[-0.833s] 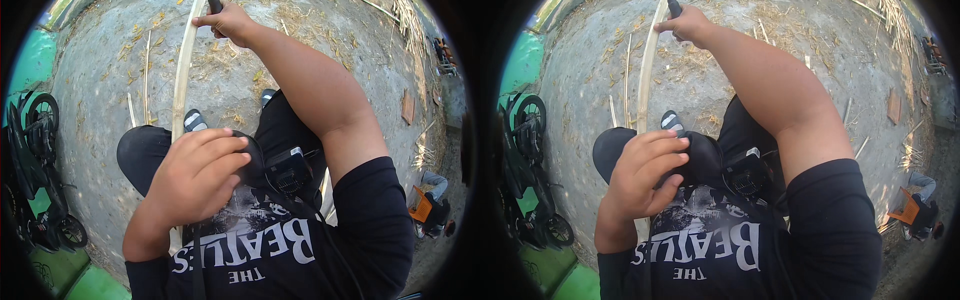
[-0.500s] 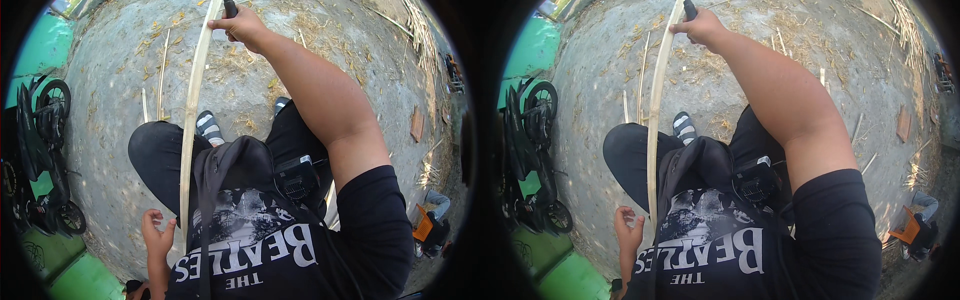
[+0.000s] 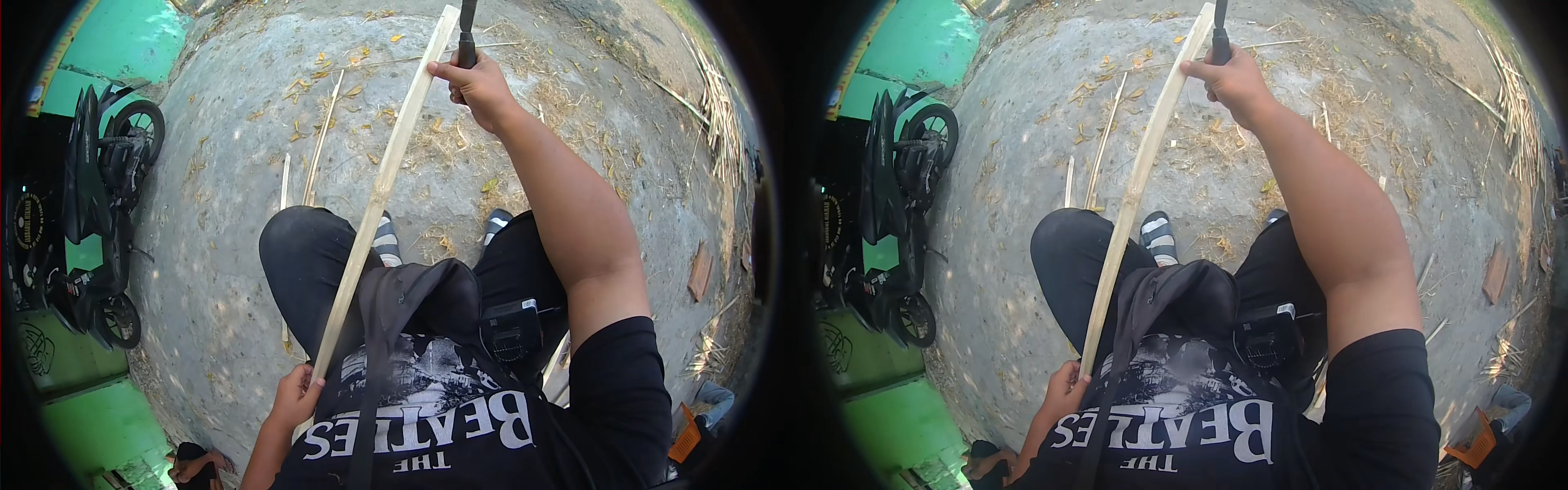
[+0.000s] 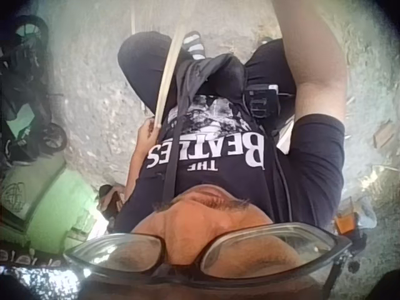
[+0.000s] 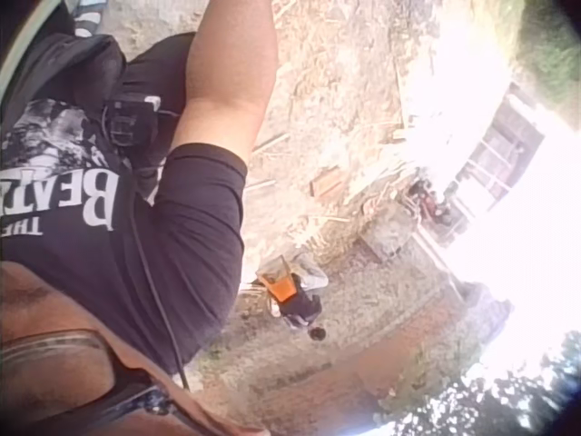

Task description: The person thins bamboo strips by holding them by hand and scraping along their length with a knife.

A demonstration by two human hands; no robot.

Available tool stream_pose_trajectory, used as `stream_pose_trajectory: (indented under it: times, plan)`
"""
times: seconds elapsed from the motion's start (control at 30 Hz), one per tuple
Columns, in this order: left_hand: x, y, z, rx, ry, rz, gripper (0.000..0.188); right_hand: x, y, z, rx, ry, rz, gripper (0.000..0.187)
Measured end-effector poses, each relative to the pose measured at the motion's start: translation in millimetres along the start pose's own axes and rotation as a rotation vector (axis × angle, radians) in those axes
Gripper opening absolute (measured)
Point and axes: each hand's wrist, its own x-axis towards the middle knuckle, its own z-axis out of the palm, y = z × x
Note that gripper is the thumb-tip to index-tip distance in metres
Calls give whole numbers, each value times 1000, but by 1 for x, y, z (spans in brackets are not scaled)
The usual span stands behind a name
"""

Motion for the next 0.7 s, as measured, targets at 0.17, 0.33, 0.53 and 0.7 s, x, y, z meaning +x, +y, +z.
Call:
stream_pose_trajectory:
  times: [0.17, 0.33, 0.53, 0.7]
  plan:
    - [9, 4, -7, 82, -70, 193, 26, 7, -7, -4, 95, 41, -9, 39]
    - [20, 32, -21, -351, -243, -190, 24, 15, -7, -10, 191, 50, -12, 37]
    - [38, 29, -42, -473, -427, -169, 16, 22, -3, -20, 184, 42, -30, 38]
    - [63, 70, -39, -524, -199, -36, 21, 19, 1, -17, -225, 76, -64, 43]
